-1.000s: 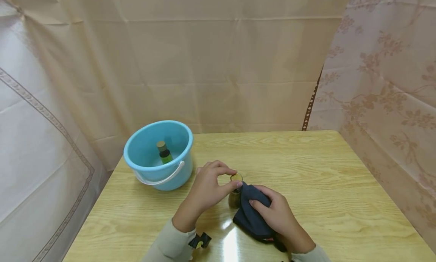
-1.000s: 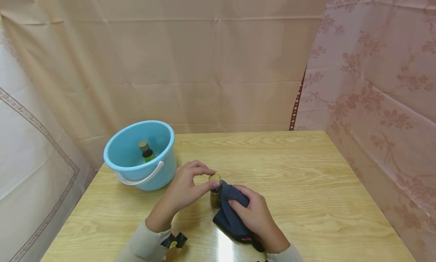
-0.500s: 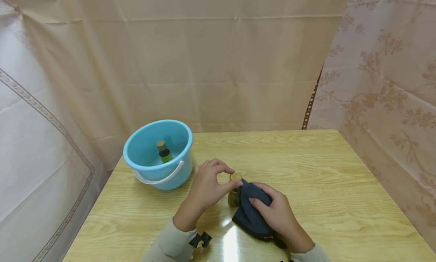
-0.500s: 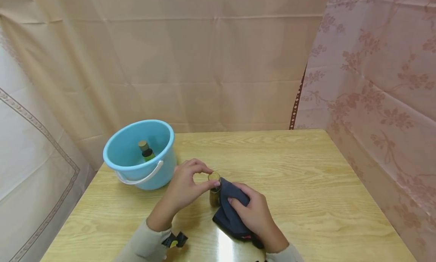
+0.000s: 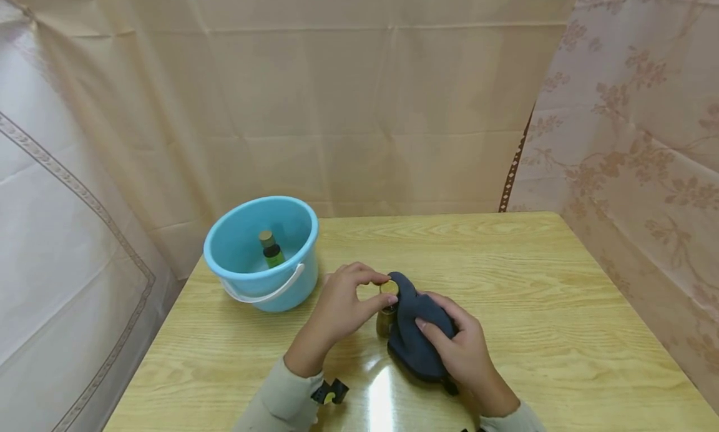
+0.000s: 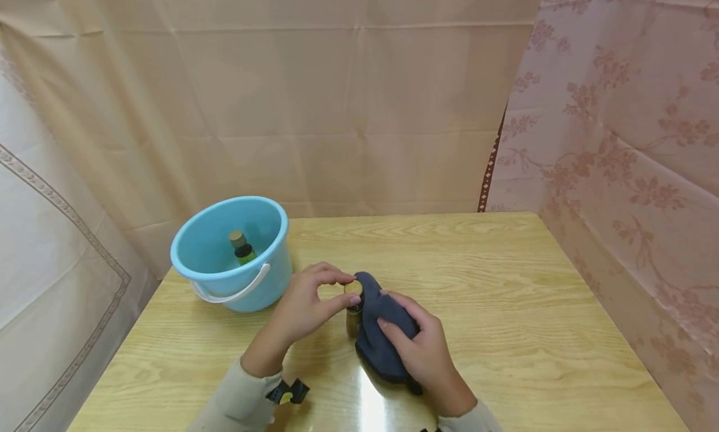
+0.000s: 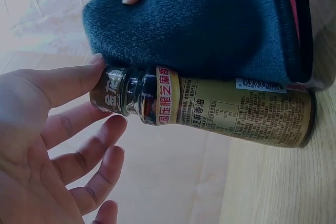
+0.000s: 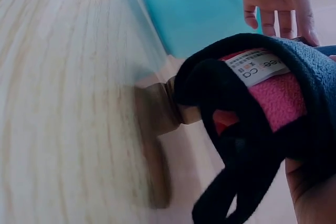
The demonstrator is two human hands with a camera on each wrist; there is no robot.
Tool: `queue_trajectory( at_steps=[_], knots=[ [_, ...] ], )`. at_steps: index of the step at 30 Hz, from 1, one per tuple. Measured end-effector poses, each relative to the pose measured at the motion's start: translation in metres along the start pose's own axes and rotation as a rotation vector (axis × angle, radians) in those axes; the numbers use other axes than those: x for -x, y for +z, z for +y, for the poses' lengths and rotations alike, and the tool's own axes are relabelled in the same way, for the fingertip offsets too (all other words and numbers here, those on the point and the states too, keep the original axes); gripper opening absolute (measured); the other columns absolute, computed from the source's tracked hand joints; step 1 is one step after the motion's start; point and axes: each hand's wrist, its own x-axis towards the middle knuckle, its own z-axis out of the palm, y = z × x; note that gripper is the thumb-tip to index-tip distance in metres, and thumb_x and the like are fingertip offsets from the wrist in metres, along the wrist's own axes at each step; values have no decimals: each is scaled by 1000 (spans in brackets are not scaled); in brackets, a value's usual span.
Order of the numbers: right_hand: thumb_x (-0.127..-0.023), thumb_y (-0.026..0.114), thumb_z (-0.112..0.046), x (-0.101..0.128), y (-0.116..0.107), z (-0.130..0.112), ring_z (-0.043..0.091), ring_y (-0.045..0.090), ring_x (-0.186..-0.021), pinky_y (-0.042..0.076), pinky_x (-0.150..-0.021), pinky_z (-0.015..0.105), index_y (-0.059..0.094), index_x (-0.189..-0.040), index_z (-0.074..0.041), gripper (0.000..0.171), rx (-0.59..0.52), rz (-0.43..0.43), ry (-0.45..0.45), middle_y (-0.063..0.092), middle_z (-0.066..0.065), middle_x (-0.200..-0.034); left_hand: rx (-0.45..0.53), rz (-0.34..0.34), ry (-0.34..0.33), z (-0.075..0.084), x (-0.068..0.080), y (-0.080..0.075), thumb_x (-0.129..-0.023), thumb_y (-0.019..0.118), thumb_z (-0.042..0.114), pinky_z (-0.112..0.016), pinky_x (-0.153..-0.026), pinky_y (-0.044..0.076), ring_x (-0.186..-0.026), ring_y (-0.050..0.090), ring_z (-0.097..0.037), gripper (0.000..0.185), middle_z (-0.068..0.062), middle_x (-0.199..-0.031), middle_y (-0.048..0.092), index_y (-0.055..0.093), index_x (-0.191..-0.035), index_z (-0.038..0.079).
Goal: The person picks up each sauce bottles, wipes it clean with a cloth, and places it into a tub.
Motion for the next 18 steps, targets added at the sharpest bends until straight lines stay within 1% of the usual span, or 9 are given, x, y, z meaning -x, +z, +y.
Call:
queue_trajectory(
  at_steps=[2, 5, 8, 12, 18],
  knots=[
    [-95, 73, -2, 0, -1, 0, 15, 64, -128, 53, -99, 23, 66, -137, -14, 45, -2, -9, -19, 68, 8, -137, 1, 0, 5, 1, 0, -1, -89, 80, 48, -49, -96, 40, -110, 63, -14, 36, 13, -108, 72, 80, -116, 25],
    [-96, 73, -5, -1, -1, 1, 15, 64, -128, 53, -99, 23, 66, -137, -17, 43, 7, -26, -1, 68, 5, -137, -1, -4, 6, 1, 0, -2, -89, 80, 48, -48, -95, 40, -109, 63, -15, 36, 13, -108, 72, 80, -117, 25],
    [-96, 74, -10, -2, -1, 3, 14, 65, -125, 54, -97, 23, 67, -135, -22, 41, 50, -33, 36, 70, 1, -134, -2, -5, 10, 2, 1, -3, -90, 79, 48, -48, -95, 40, -109, 63, -15, 36, 12, -108, 72, 80, -117, 25],
    [-95, 76, -11, -1, 0, 6, 14, 67, -119, 54, -94, 24, 70, -130, -27, 40, 98, -35, 85, 72, -4, -129, -2, -6, 9, 2, 1, -3, -89, 79, 48, -48, -95, 40, -109, 63, -14, 36, 13, -109, 72, 80, -117, 25],
    [-91, 80, -11, 0, 1, 9, 15, 67, -116, 53, -94, 25, 72, -125, -30, 40, 116, -30, 192, 72, -5, -127, -7, -15, 2, 2, 1, -2, -89, 79, 49, -48, -96, 39, -109, 63, -14, 36, 13, -110, 71, 79, -118, 27]
  ],
)
